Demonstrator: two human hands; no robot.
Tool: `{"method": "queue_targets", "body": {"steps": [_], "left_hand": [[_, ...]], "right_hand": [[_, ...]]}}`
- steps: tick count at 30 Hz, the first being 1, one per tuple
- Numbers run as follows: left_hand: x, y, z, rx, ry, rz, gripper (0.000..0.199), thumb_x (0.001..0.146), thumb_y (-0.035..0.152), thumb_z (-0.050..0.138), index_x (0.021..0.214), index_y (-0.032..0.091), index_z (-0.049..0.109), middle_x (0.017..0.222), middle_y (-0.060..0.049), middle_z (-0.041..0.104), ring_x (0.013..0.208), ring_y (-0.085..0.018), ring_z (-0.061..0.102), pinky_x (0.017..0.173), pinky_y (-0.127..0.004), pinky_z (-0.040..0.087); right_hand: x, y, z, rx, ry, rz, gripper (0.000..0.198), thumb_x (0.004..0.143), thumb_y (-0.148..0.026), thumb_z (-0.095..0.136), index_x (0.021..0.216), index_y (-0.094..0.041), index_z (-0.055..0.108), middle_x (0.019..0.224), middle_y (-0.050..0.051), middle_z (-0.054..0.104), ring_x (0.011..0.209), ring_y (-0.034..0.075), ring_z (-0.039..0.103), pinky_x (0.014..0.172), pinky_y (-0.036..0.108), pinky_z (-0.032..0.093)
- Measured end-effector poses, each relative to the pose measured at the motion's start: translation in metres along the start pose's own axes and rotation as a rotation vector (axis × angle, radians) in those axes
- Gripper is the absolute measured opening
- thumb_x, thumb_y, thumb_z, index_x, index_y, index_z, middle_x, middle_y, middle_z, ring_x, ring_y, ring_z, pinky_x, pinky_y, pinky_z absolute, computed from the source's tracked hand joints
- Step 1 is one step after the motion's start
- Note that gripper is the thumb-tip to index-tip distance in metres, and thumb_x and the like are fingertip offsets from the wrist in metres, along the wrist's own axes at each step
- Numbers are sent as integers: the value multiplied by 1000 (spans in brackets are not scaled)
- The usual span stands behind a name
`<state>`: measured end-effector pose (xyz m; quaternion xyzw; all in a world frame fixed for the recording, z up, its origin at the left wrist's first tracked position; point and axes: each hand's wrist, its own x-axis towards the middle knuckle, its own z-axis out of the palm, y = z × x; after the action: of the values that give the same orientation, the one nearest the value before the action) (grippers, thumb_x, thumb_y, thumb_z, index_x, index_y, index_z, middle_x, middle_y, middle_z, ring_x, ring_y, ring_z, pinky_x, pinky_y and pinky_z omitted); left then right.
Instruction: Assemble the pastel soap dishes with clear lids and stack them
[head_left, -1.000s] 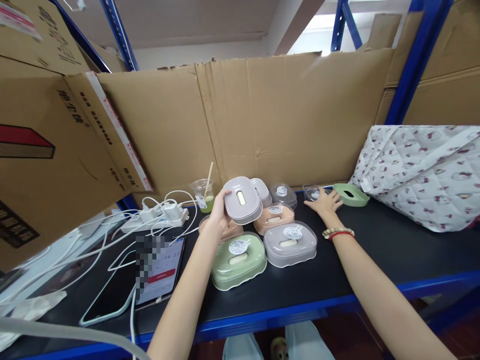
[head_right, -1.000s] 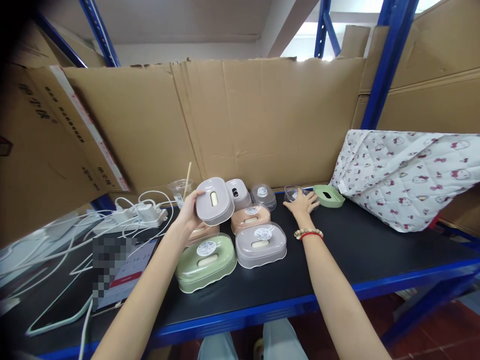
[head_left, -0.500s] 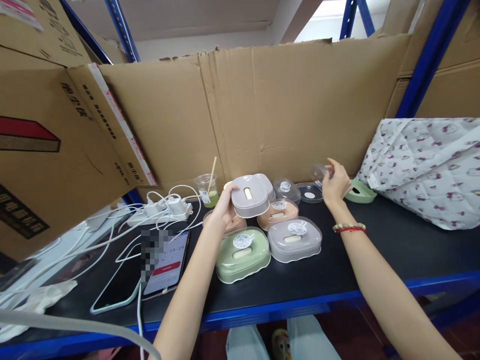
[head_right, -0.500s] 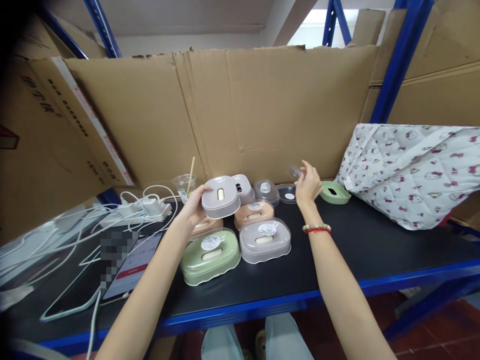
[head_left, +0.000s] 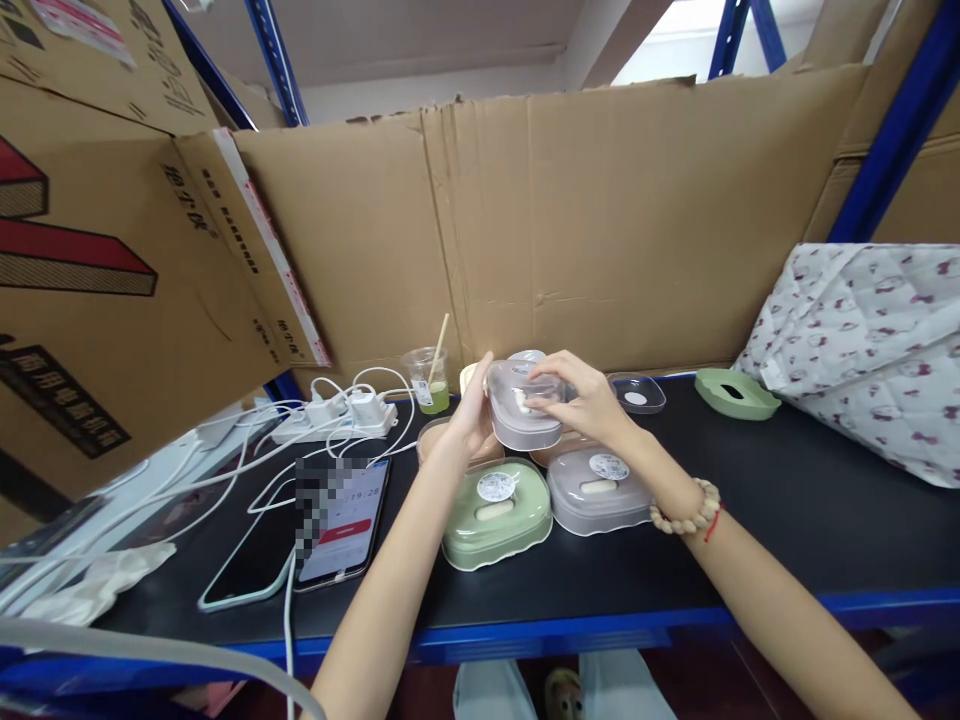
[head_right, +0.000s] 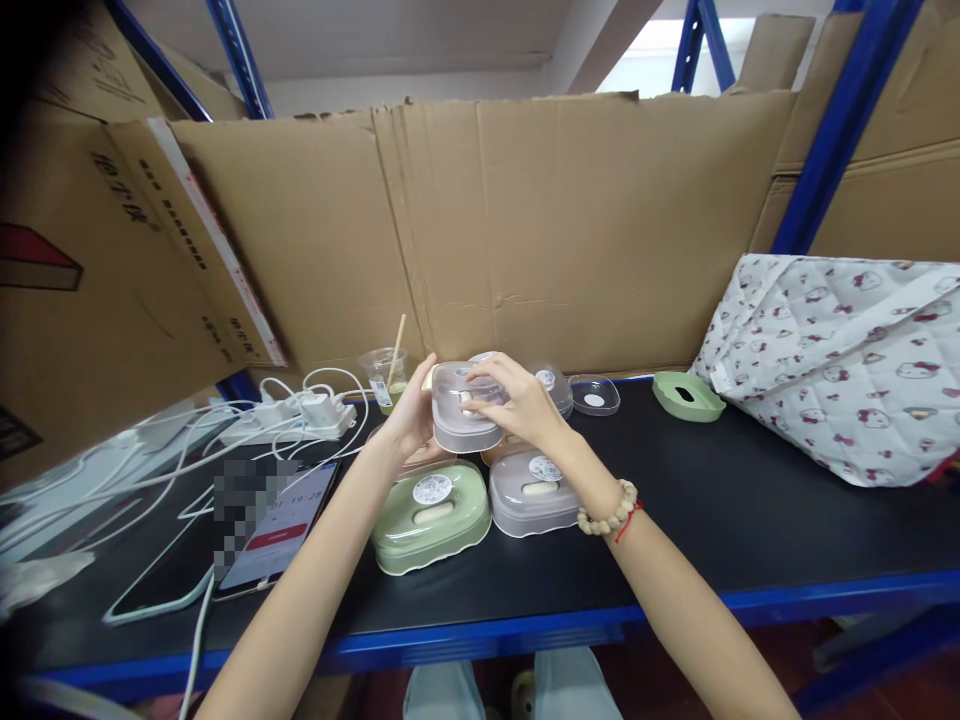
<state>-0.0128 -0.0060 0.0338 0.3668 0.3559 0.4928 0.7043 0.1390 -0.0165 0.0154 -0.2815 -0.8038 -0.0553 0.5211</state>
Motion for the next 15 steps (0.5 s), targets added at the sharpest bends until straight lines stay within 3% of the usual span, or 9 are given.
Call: {"method": "queue_targets", "body": {"steps": [4, 10, 12, 15], "left_hand": [[0, -2, 1, -19, -2, 149, 11, 76, 21, 54, 73, 16, 63, 62, 0, 64, 56, -12, 55, 61, -24, 45], [4, -3, -6, 32, 71, 178, 12, 69, 28, 60, 71, 17, 62, 64, -1, 61, 68, -17, 57, 74, -31, 45], [2, -3, -7, 76, 83, 177, 12, 68, 29, 61, 71, 18, 62, 66, -1, 61, 74, -19, 58, 79, -32, 45], [-2, -2, -3, 138, 49, 193, 9, 68, 28, 62, 72, 20, 61, 70, -2, 62, 85, -22, 60, 85, -33, 45]], "right_hand": [[-1, -1, 0, 51, -86, 21, 32, 71, -39, 70, 99, -25, 63, 102, 5, 63, 99, 21, 59, 87, 42, 49], [-3, -2, 6, 124, -179, 132, 49, 66, -45, 71, 110, -29, 60, 117, 7, 55, 117, 26, 50, 100, 50, 39], [-5, 1, 10, 139, -119, 218, 59, 67, -50, 69, 121, -30, 53, 124, 9, 51, 122, 28, 46, 102, 52, 36], [-7, 5, 16, 148, -36, 349, 91, 62, -56, 69, 140, -32, 29, 140, 11, 34, 132, 31, 33, 106, 57, 30]]}}
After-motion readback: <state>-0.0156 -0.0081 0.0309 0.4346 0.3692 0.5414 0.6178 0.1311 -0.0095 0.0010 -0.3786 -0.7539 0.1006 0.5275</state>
